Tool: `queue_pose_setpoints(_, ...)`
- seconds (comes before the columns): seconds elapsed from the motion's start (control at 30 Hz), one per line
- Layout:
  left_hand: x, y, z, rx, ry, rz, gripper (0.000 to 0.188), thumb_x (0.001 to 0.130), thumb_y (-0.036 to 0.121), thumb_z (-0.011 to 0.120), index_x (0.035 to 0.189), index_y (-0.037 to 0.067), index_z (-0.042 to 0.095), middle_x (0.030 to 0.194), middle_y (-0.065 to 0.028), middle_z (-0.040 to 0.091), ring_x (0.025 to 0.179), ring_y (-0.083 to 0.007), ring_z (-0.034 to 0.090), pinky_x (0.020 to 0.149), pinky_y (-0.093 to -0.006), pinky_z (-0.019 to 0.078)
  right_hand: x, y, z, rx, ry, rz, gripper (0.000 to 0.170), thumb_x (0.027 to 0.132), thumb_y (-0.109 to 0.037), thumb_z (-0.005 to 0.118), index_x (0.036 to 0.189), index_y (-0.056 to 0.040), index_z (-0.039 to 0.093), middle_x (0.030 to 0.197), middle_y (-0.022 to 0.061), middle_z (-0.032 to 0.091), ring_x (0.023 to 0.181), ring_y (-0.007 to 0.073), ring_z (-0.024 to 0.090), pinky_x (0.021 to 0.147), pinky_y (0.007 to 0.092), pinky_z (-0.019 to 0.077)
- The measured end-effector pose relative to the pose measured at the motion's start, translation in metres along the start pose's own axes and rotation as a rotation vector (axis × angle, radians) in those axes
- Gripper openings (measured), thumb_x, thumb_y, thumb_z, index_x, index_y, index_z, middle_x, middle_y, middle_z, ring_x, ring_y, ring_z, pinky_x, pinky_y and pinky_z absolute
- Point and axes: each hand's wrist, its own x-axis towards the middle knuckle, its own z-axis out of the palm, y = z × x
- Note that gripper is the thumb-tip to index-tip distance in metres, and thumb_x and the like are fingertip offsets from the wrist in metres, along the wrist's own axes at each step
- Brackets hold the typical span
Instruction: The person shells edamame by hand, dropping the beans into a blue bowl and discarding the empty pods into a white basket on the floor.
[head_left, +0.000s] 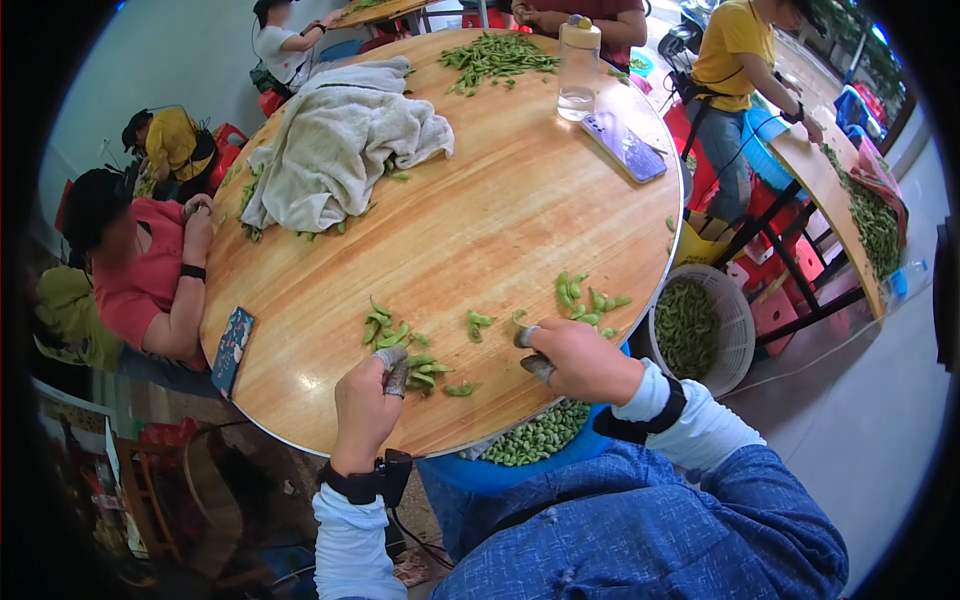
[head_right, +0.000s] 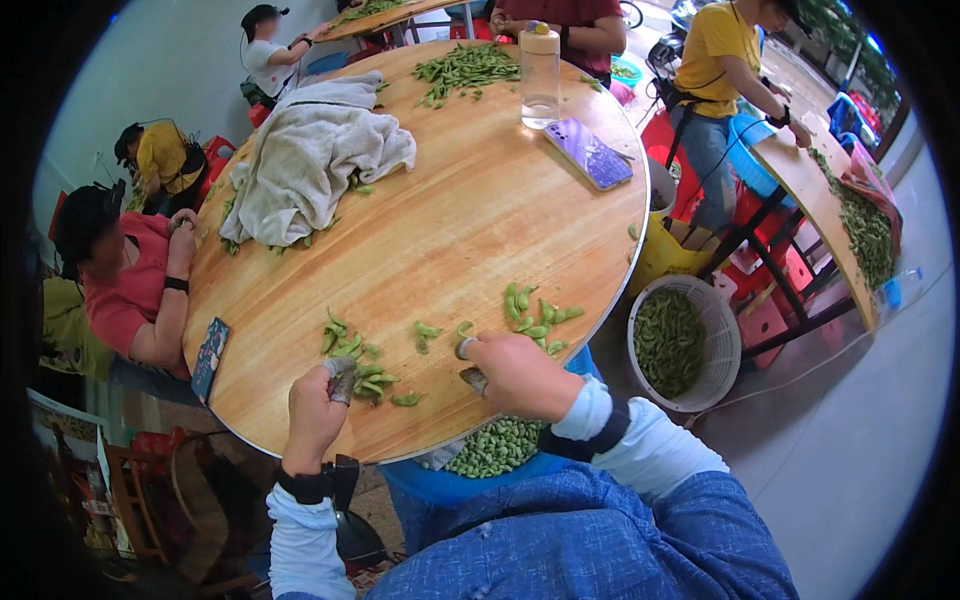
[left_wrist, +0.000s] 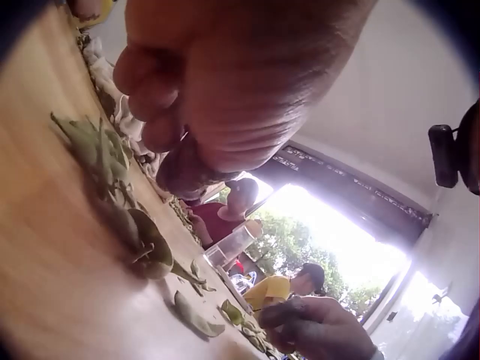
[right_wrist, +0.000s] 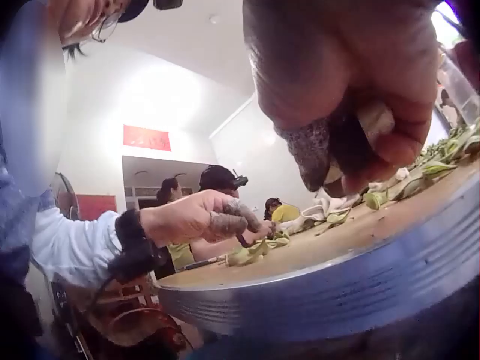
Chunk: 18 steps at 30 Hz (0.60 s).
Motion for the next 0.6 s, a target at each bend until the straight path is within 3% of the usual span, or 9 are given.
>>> queue_pose_setpoints(0.07, 0.008, 0.002, 0.003, -0.002, -0.022, 0.027, 0.018, 0.073, 0.009, 0.055, 0.09, 0.007, 0.063, 0.075, -0.0165, 0.06, 0.07, -0.0334, 0.059, 0.061, -0.0392, 0.0455, -0.008, -0.001, -0.007, 0.13, 0.034, 0.024, 0.013, 0.07, -0.001, 0.057, 0.083, 0.0008, 0.057, 0.074, 0.019, 0.057, 0.078, 0.0355, 0.056, 0.065, 0.0405, 0.0449)
queue_pose_setpoints(0.17, 0.02, -0.005, 0.005, 0.123, -0.193, 0.073, 0.017, 0.073, 0.01, 0.055, 0.087, 0.007, 0.063, 0.073, -0.0166, 0.06, 0.07, -0.0341, 0.058, 0.061, -0.0406, 0.0453, -0.019, -0.001, -0.001, 0.374, 0.084, 0.0, 0.013, 0.074, -0.004, 0.058, 0.087, 0.0004, 0.06, 0.08, 0.019, 0.058, 0.077, 0.0341, 0.057, 0.065, 0.0377, 0.0452)
queue_pose_setpoints(0.27, 0.028, -0.003, 0.0, 0.275, -0.267, 0.145, 0.016, 0.072, 0.012, 0.055, 0.086, 0.007, 0.062, 0.074, -0.0174, 0.059, 0.07, -0.036, 0.057, 0.062, -0.0431, 0.0446, -0.024, -0.002, 0.005, 0.446, 0.056, 0.026, 0.016, 0.077, -0.008, 0.061, 0.089, 0.001, 0.06, 0.085, 0.0193, 0.06, 0.076, 0.0322, 0.058, 0.066, 0.0349, 0.0461)
queue_pose_setpoints(0.37, 0.025, 0.004, -0.001, 0.282, -0.133, 0.17, 0.015, 0.07, 0.008, 0.058, 0.084, 0.004, 0.061, 0.069, -0.0164, 0.06, 0.063, -0.0294, 0.06, 0.058, -0.0363, 0.0457, -0.022, -0.004, 0.015, 0.455, 0.098, 0.004, 0.02, 0.078, -0.01, 0.06, 0.094, 0.0015, 0.059, 0.087, 0.0187, 0.06, 0.078, 0.0279, 0.06, 0.068, 0.0325, 0.0467)
queue_pose_setpoints(0.47, 0.016, 0.001, 0.005, -0.424, -0.074, -0.045, 0.011, 0.072, 0.002, 0.061, 0.083, 0.001, 0.059, 0.067, -0.0091, 0.061, 0.061, -0.0161, 0.058, 0.059, -0.0263, 0.0445, -0.015, -0.021, 0.008, 0.604, 0.064, 0.09, 0.024, 0.081, -0.011, 0.059, 0.101, 0.0029, 0.056, 0.091, 0.0155, 0.062, 0.081, 0.0209, 0.06, 0.07, 0.0302, 0.0467)
queue_pose_setpoints(0.6, -0.002, 0.032, 0.004, -1.042, -0.199, -0.24, 0.008, 0.079, 0.002, 0.059, 0.087, 0.001, 0.058, 0.074, 0.0001, 0.059, 0.067, -0.0075, 0.053, 0.06, -0.02, 0.0406, -0.005, -0.026, 0.017, 0.893, 0.05, 0.124, 0.027, 0.084, -0.012, 0.056, 0.105, 0.0037, 0.054, 0.094, 0.009, 0.061, 0.086, 0.0122, 0.056, 0.074, 0.0273, 0.0454)
